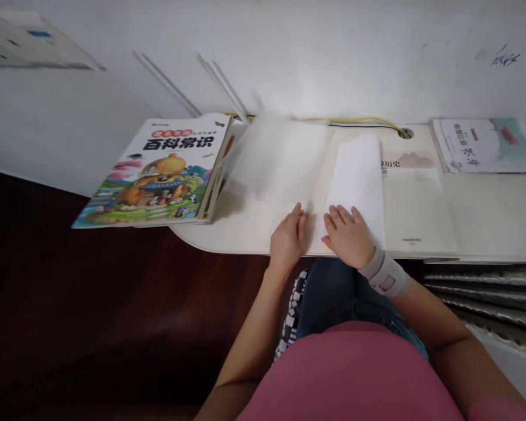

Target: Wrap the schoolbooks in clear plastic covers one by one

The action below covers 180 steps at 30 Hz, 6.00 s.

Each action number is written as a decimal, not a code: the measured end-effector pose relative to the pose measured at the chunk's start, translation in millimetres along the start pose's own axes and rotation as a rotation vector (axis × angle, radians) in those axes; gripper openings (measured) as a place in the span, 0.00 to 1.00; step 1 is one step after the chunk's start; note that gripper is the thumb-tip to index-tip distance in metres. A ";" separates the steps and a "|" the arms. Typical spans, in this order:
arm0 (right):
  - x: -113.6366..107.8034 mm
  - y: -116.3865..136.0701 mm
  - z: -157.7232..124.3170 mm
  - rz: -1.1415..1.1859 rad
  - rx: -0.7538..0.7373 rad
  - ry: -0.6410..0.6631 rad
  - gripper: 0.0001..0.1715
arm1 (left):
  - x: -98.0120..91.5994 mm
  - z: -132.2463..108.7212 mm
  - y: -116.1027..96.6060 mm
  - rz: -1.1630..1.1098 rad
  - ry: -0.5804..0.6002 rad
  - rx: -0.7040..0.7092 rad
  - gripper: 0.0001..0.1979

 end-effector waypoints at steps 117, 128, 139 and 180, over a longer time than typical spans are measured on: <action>44.3 -101.2 156.8 0.058 -0.125 0.040 0.34 | -3.7 -5.1 -15.5 0.296 0.286 0.221 0.20; 23.7 -133.0 -12.9 0.234 0.069 -0.153 0.29 | -7.3 -3.4 -24.2 0.363 0.232 0.233 0.18; 51.8 -130.5 -84.5 -0.084 0.282 -0.125 0.32 | 63.2 26.2 -69.7 0.445 0.317 0.060 0.27; 55.0 -135.6 -84.7 -0.080 0.257 -0.119 0.31 | 73.8 12.1 -57.2 0.380 0.235 0.047 0.33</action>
Point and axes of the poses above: each hand's wrist, its own z-axis towards the middle knuckle, its own x-axis out of the palm, y = z × x, the point moved 5 cm from there along z, towards the middle knuckle, and after that the axes turned 11 degrees about -z, right-handed, at the moved point
